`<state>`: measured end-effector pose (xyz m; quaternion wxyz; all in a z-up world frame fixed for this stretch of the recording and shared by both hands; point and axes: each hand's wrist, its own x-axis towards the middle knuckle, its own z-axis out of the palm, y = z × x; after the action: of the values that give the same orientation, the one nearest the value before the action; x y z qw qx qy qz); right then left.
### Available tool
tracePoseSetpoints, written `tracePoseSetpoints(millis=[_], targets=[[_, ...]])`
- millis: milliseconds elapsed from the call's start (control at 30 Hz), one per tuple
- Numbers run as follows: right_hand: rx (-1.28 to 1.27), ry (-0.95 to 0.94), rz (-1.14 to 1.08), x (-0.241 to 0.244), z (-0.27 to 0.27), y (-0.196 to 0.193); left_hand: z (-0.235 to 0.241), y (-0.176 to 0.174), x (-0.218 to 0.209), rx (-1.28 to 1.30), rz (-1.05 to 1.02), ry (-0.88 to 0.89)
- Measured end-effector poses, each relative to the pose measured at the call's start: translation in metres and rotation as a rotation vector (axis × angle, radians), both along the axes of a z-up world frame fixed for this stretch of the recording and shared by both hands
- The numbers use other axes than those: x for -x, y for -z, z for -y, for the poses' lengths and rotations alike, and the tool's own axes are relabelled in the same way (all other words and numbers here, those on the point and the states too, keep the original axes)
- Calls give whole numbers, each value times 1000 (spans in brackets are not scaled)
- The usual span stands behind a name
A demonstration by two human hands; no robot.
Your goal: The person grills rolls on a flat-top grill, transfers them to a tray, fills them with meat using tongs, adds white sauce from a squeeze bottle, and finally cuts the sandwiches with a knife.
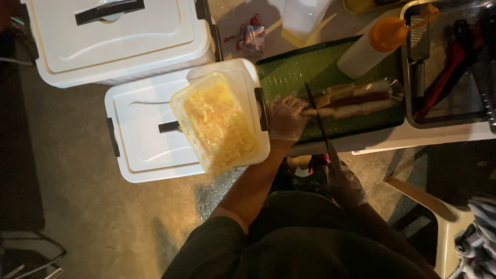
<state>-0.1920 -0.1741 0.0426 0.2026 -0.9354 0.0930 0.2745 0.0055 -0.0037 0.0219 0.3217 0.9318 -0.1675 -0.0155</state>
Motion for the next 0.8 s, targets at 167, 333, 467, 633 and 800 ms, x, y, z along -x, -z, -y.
tracePoseSetpoints(millis=[167,333,467,633,800], targets=[[666,-575,764,19,5,17,-1,-1,-1,-38,83,30],[631,-613,563,24,3,11,-3,-2,-5,-18,48,59],[429,-473,470,27,4,1,-2,1,-3,-25,57,47],[174,-195,280,23,6,-8,1,18,-2,-80,36,36],[75,-1,110,19,6,-14,3,18,-6,-203,-60,92]])
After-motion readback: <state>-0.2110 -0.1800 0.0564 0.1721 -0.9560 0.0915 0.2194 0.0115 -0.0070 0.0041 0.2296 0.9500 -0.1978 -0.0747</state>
